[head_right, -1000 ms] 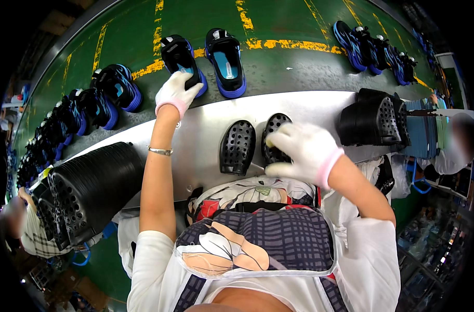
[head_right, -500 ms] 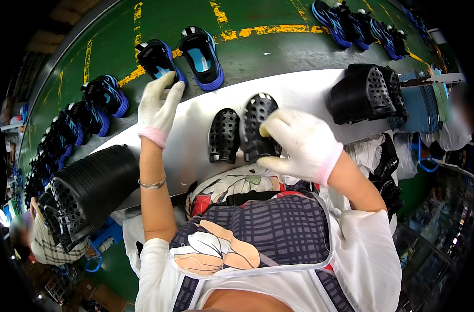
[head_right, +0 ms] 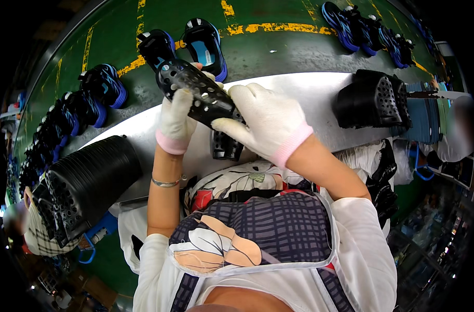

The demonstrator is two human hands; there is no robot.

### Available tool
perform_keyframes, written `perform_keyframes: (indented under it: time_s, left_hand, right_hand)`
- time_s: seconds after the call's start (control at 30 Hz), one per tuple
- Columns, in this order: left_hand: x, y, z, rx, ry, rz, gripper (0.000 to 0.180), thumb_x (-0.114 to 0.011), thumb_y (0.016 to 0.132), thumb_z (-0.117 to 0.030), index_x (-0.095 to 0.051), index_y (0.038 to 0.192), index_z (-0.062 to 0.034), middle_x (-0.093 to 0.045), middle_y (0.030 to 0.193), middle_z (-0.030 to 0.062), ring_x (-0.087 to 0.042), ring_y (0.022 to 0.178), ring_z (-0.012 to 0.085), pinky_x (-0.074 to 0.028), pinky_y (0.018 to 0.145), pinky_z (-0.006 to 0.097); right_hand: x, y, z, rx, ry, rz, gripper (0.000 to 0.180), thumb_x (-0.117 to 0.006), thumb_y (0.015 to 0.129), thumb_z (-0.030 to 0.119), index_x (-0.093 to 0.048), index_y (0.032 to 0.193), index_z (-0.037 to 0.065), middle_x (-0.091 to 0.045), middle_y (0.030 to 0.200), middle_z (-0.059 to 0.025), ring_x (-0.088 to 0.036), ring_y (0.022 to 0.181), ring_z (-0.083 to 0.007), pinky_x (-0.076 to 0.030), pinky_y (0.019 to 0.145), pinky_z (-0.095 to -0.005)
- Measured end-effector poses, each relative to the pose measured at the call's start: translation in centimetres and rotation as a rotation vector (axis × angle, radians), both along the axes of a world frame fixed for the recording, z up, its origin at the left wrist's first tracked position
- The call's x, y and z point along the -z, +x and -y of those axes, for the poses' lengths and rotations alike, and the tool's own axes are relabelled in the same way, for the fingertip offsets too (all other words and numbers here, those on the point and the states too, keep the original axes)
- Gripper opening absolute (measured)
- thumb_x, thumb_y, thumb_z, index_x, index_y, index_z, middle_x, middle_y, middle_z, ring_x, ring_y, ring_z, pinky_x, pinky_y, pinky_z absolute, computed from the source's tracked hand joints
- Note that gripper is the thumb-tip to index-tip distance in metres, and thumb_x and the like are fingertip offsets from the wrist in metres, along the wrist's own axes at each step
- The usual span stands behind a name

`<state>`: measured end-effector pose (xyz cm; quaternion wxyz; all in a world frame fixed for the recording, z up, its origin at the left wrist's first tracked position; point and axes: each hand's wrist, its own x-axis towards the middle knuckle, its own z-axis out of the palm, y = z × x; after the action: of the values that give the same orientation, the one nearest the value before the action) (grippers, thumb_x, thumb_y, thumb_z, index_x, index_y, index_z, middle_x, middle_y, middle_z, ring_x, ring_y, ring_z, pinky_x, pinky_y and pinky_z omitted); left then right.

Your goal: The person matches black perforated shoe components and places them into a large white bag.

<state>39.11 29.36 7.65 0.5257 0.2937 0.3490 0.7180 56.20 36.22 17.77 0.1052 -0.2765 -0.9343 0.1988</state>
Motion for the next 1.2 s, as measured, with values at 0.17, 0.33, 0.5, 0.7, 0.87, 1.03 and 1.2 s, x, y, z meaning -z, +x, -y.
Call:
perform_keyframes:
  time_s: [0.17,0.33,0.5,0.7,0.87,1.03,1.2]
  left_hand:
    - [-0.1,0.3,-0.7,-0.167,-0.056,0.113,0.037,-0.062,0.093,-0.019,-0.049,0.124,-0.0039,-0.059,0.100,0.0026,-0.061,0.090,0.0138,-0.054,0.083,0.031]
    - [0.5,-0.4,-1.1,-0.029,-0.211,0.126,0.033,-0.057,0.097,-0.023,-0.052,0.123,-0.0035,-0.059,0.112,0.0046,-0.060,0.101,0.0178,-0.052,0.087,0.036]
    - [1.1,-1.6,-2.2,-0.201,-0.288,-0.907,0.043,-0.072,0.084,-0.022,-0.057,0.117,0.0000,-0.050,0.120,0.0138,-0.061,0.097,0.0202,-0.052,0.085,0.032]
    - [4.9,-1.5,-5.9,-0.233,-0.332,-1.325,0.029,-0.064,0.086,-0.019,-0.061,0.111,-0.0053,-0.058,0.108,0.0165,-0.059,0.098,0.0350,-0.049,0.081,0.041]
    - [4.4,-0.8,-8.3,-0.213,-0.443,-1.397,0.028,-0.060,0.088,-0.026,-0.064,0.109,-0.0082,-0.061,0.106,0.0144,-0.059,0.097,0.0358,-0.049,0.081,0.043]
    - [4.8,-1.7,-9.6,-0.018,-0.582,-1.414,0.031,-0.060,0.088,-0.035,-0.065,0.106,-0.0088,-0.062,0.110,0.0120,-0.060,0.101,0.0337,-0.051,0.081,0.044]
    - [4.6,-3.4,-10.4,0.230,-0.737,-1.366,0.040,-0.061,0.085,-0.045,-0.069,0.107,-0.0124,-0.068,0.107,0.0153,-0.062,0.099,0.0356,-0.051,0.084,0.043]
  right_hand:
    - [2.3,-1.7,-1.3,0.034,0.092,-0.032,0.035,-0.067,0.081,0.039,-0.055,0.083,0.007,-0.062,0.078,-0.0110,-0.063,0.069,-0.0312,-0.050,0.057,-0.0408]
    - [2.7,-2.3,-2.7,0.010,-0.062,-0.017,0.033,-0.065,0.083,0.038,-0.057,0.081,0.006,-0.062,0.075,-0.0133,-0.062,0.069,-0.0329,-0.049,0.059,-0.0420]
    - [2.9,-2.1,-6.1,0.118,-0.120,0.126,0.038,-0.062,0.083,0.043,-0.061,0.082,0.005,-0.063,0.073,-0.0162,-0.063,0.071,-0.0364,-0.049,0.064,-0.0438]
    - [2.5,-4.9,-12.3,-0.021,-0.152,0.317,0.049,-0.059,0.080,0.048,-0.066,0.082,-0.001,-0.064,0.073,-0.0215,-0.064,0.071,-0.0358,-0.051,0.068,-0.0406]
    - [0.5,-10.0,-16.0,-0.117,-0.050,0.559,0.049,-0.057,0.083,0.044,-0.067,0.087,-0.003,-0.064,0.075,-0.0225,-0.063,0.070,-0.0331,-0.051,0.069,-0.0382]
    - [3.7,-14.8,-14.8,-0.073,0.065,0.707,0.048,-0.051,0.086,0.042,-0.070,0.097,-0.001,-0.067,0.093,-0.0242,-0.066,0.089,-0.0370,-0.053,0.082,-0.0403]
    - [9.0,-17.3,-13.0,0.030,0.011,0.762,0.031,-0.056,0.089,0.029,-0.069,0.109,0.009,-0.068,0.109,-0.0160,-0.065,0.098,-0.0347,-0.053,0.085,-0.0418]
